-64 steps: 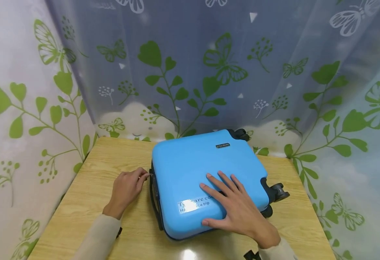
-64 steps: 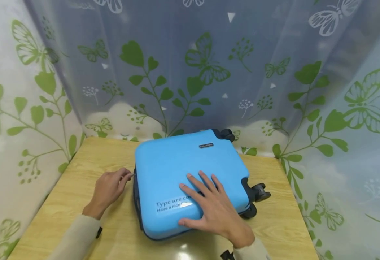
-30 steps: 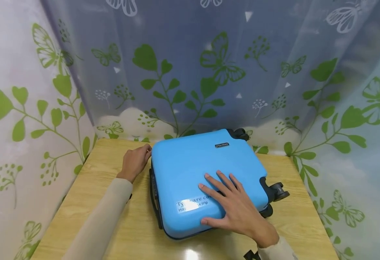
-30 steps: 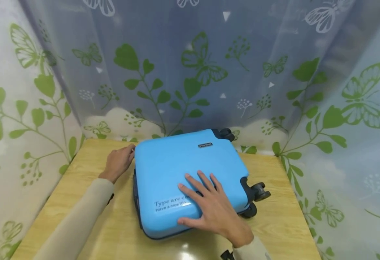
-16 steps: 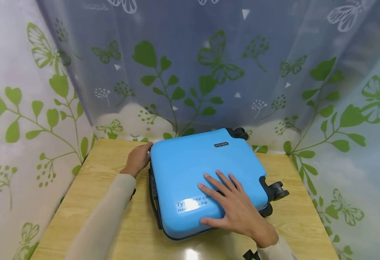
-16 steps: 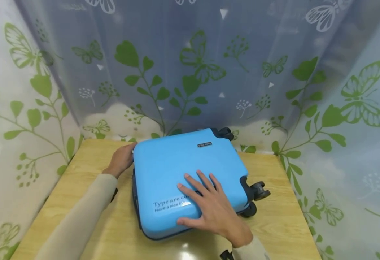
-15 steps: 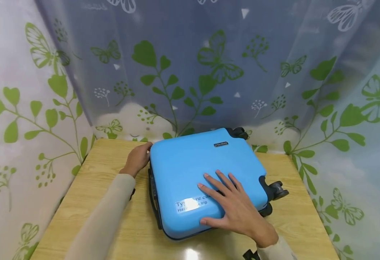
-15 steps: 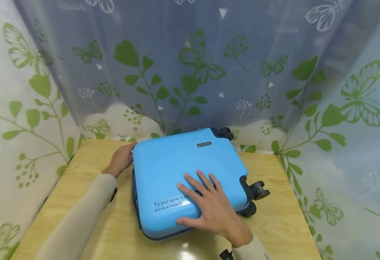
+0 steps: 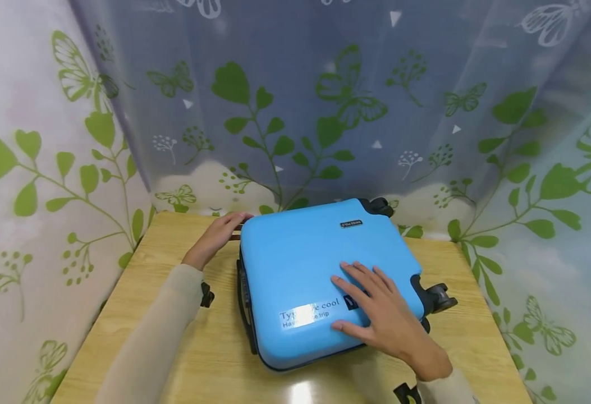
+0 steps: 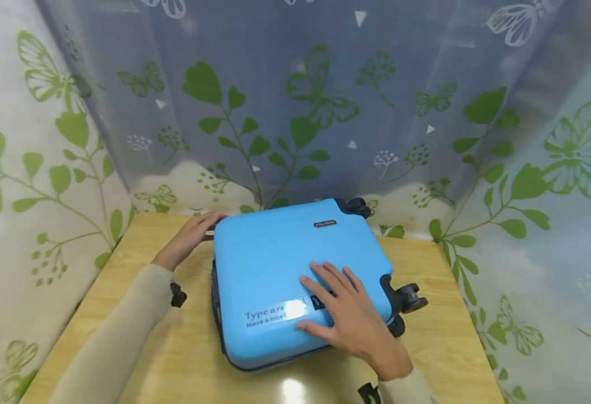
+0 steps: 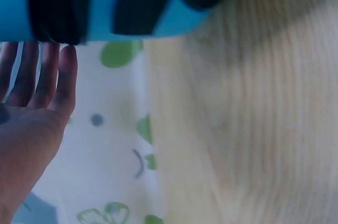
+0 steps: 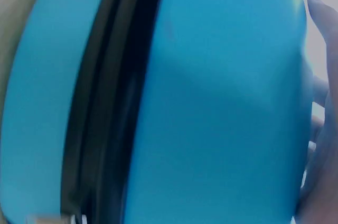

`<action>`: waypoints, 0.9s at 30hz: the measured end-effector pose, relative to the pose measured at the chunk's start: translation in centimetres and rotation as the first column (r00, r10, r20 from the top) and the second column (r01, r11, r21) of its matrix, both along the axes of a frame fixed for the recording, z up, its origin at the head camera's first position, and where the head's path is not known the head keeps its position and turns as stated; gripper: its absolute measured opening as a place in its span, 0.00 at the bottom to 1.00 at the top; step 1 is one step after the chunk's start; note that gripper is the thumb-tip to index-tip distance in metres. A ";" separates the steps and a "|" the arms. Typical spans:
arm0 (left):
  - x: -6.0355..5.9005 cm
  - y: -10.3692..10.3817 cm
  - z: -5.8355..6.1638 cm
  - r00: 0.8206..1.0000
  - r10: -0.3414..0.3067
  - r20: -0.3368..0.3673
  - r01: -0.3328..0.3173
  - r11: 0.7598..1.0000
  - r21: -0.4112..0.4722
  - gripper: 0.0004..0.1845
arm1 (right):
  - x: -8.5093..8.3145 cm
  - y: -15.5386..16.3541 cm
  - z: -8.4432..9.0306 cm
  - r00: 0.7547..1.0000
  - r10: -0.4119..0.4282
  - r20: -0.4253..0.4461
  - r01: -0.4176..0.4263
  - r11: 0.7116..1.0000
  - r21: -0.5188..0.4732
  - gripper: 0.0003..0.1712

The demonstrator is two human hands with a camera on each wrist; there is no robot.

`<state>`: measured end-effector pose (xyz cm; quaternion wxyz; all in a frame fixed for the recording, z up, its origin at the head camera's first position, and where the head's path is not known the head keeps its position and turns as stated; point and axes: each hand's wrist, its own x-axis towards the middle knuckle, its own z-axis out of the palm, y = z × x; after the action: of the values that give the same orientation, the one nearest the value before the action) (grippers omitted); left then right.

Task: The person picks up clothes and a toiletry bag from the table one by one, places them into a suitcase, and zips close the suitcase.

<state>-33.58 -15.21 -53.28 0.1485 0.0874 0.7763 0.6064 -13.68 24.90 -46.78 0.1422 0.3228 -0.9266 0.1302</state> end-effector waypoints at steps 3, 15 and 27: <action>0.1 0.7 0.8 0.999 -0.040 -0.003 0.040 0.999 0.008 0.35 | 0.0 2.1 0.2 0.996 -0.089 0.014 0.089 0.996 -0.024 0.42; 0.2 1.1 1.5 0.996 -0.077 -0.046 0.077 0.997 0.005 0.33 | 0.8 6.9 0.6 0.976 -0.211 0.052 0.215 0.973 -0.082 0.42; 0.3 1.7 1.6 0.994 -0.096 -0.043 0.096 0.995 0.001 0.32 | 1.2 8.8 0.2 0.983 -0.120 0.141 0.129 0.990 -0.060 0.65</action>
<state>-33.27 -13.56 -51.64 0.1606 0.1379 0.7734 0.5976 -12.48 33.71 -46.57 0.0972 0.2493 -0.9476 0.1748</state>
